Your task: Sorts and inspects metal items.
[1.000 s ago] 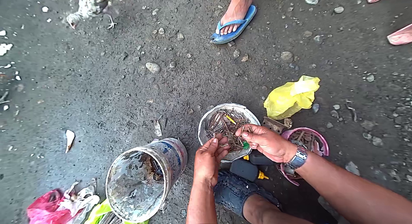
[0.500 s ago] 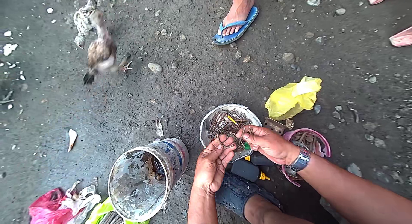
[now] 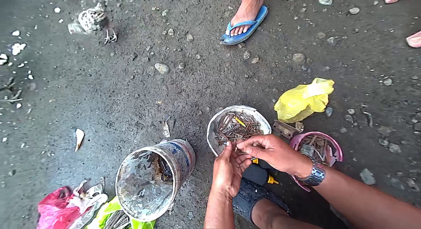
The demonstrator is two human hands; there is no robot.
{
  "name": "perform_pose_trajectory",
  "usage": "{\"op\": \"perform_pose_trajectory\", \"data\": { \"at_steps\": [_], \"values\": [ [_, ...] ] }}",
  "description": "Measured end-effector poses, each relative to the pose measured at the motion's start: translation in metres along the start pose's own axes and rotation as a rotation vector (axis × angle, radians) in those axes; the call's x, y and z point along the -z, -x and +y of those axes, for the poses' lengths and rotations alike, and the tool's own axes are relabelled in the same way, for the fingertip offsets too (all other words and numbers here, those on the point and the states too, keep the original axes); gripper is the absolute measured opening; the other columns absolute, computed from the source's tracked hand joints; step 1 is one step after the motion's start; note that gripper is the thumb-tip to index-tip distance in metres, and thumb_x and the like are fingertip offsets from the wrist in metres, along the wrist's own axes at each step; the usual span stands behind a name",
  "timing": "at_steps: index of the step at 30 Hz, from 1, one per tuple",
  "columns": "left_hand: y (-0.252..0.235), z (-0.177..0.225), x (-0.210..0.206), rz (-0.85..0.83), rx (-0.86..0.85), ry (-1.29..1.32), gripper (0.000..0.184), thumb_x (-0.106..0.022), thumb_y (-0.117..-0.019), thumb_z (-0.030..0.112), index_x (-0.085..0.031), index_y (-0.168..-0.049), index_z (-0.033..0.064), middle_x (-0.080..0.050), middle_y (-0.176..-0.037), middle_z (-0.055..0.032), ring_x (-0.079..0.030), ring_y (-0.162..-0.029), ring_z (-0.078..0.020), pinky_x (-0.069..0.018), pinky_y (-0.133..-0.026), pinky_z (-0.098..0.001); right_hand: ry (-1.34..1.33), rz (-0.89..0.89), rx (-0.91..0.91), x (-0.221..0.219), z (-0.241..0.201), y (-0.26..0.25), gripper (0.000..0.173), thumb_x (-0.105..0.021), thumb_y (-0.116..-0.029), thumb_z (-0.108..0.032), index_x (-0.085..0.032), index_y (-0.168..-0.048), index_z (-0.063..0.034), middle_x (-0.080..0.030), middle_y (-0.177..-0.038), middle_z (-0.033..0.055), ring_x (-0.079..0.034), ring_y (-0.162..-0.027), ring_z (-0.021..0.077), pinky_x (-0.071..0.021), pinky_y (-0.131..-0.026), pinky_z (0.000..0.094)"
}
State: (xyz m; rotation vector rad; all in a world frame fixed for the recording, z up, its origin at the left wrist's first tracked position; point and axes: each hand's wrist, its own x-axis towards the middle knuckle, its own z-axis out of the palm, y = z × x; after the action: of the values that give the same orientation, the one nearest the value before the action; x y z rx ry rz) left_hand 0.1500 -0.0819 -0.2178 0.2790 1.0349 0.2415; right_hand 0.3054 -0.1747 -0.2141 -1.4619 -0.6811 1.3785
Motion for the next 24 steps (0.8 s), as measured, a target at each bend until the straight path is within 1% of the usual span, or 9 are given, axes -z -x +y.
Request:
{"op": "perform_pose_trajectory", "data": {
  "at_steps": [4,7,10,12,14,16,19,21,24],
  "values": [
    [0.044,0.018,0.004,-0.115,-0.193,-0.07,0.038,-0.032,-0.1129,0.027,-0.059,-0.104,0.0016,-0.058,-0.078,-0.0063,-0.057,-0.062,-0.0128,-0.0513,-0.057,-0.0255,-0.051,0.108,0.057,0.012,-0.009,0.005,0.024,-0.063,-0.1009,-0.029,-0.077,-0.116,-0.0164,-0.074,-0.099,-0.0008,-0.055,-0.067,0.0044,-0.0459,-0.062,0.0224],
    [0.116,0.064,0.043,-0.27,-0.583,-0.282,0.026,-0.053,-0.1067,0.034,-0.068,-0.107,0.0122,-0.062,-0.082,0.0016,-0.056,-0.064,-0.0047,-0.0481,-0.056,-0.0196,-0.047,0.149,-0.053,0.016,-0.017,0.003,0.03,-0.053,-0.1016,-0.023,-0.071,-0.124,-0.0152,-0.067,-0.089,0.0001,-0.051,-0.064,0.0063,-0.0441,-0.059,0.0228],
    [0.199,0.117,0.124,0.214,-0.897,-0.715,0.027,-0.054,-0.1056,0.041,-0.071,-0.106,0.021,-0.067,-0.084,0.0061,-0.061,-0.068,-0.0038,-0.0532,-0.062,-0.0204,-0.081,0.108,-0.139,0.015,-0.022,0.002,0.039,-0.041,-0.0996,-0.017,-0.066,-0.129,-0.0103,-0.063,-0.088,0.0021,-0.06,-0.074,0.0116,-0.0546,-0.069,0.0275],
    [0.228,0.138,0.18,0.807,-0.821,-0.894,0.026,-0.048,-0.1081,0.026,-0.066,-0.1,0.0101,-0.065,-0.076,0.001,-0.061,-0.064,-0.0088,-0.0514,-0.057,-0.0236,-0.121,0.014,-0.102,0.021,-0.006,-0.001,0.044,-0.038,-0.0973,-0.019,-0.067,-0.129,-0.0101,-0.065,-0.089,0.0034,-0.063,-0.077,0.0131,-0.0565,-0.071,0.0285],
    [0.233,0.149,0.236,1.2,-0.474,-1.064,0.034,-0.05,-0.1081,0.03,-0.069,-0.108,0.0013,-0.068,-0.083,-0.0098,-0.065,-0.071,-0.0199,-0.0539,-0.066,-0.0411,-0.145,-0.023,-0.123,0.014,0.002,-0.001,0.045,-0.036,-0.0977,-0.017,-0.066,-0.129,-0.0091,-0.066,-0.09,0.0039,-0.065,-0.078,0.0144,-0.0591,-0.073,0.0305],
    [0.221,0.147,0.289,1.242,-0.224,-1.049,0.041,-0.05,-0.1084,0.035,-0.067,-0.122,-0.0005,-0.072,-0.106,-0.0196,-0.071,-0.091,-0.0311,-0.0571,-0.084,-0.0543,-0.159,-0.024,-0.162,0.007,0.006,-0.001,0.043,-0.037,-0.0985,-0.014,-0.065,-0.13,-0.0081,-0.068,-0.092,0.0059,-0.068,-0.079,0.016,-0.061,-0.074,0.0324],
    [0.211,0.139,0.329,1.249,-0.133,-0.998,0.046,-0.052,-0.1073,0.039,-0.062,-0.135,0.0031,-0.065,-0.129,-0.0246,-0.067,-0.112,-0.0402,-0.0535,-0.093,-0.0631,-0.177,-0.082,-0.194,0.003,0.01,0.001,0.041,-0.042,-0.101,-0.014,-0.062,-0.136,-0.0085,-0.071,-0.101,0.0117,-0.071,-0.087,0.0219,-0.062,-0.082,0.0366],
    [0.218,0.139,0.311,1.261,-0.249,-0.978,0.048,-0.054,-0.1064,0.037,-0.058,-0.14,0.0025,-0.062,-0.134,-0.0258,-0.065,-0.115,-0.0421,-0.0522,-0.095,-0.065,-0.207,-0.11,-0.22,0.0,0.007,0.003,0.041,-0.045,-0.1004,-0.013,-0.061,-0.138,-0.0084,-0.072,-0.106,0.0152,-0.073,-0.094,0.0256,-0.0619,-0.086,0.0387],
    [0.229,0.144,0.245,1.16,-0.573,-0.923,0.045,-0.055,-0.1061,0.032,-0.056,-0.141,0.0026,-0.066,-0.127,-0.0192,-0.07,-0.104,-0.0286,-0.0593,-0.087,-0.051,-0.37,-0.154,-0.288,-0.007,0.004,0.005,0.044,-0.043,-0.101,-0.016,-0.057,-0.142,-0.0076,-0.071,-0.12,0.0172,-0.071,-0.108,0.0294,-0.0589,-0.096,0.0441]
  ]
}}
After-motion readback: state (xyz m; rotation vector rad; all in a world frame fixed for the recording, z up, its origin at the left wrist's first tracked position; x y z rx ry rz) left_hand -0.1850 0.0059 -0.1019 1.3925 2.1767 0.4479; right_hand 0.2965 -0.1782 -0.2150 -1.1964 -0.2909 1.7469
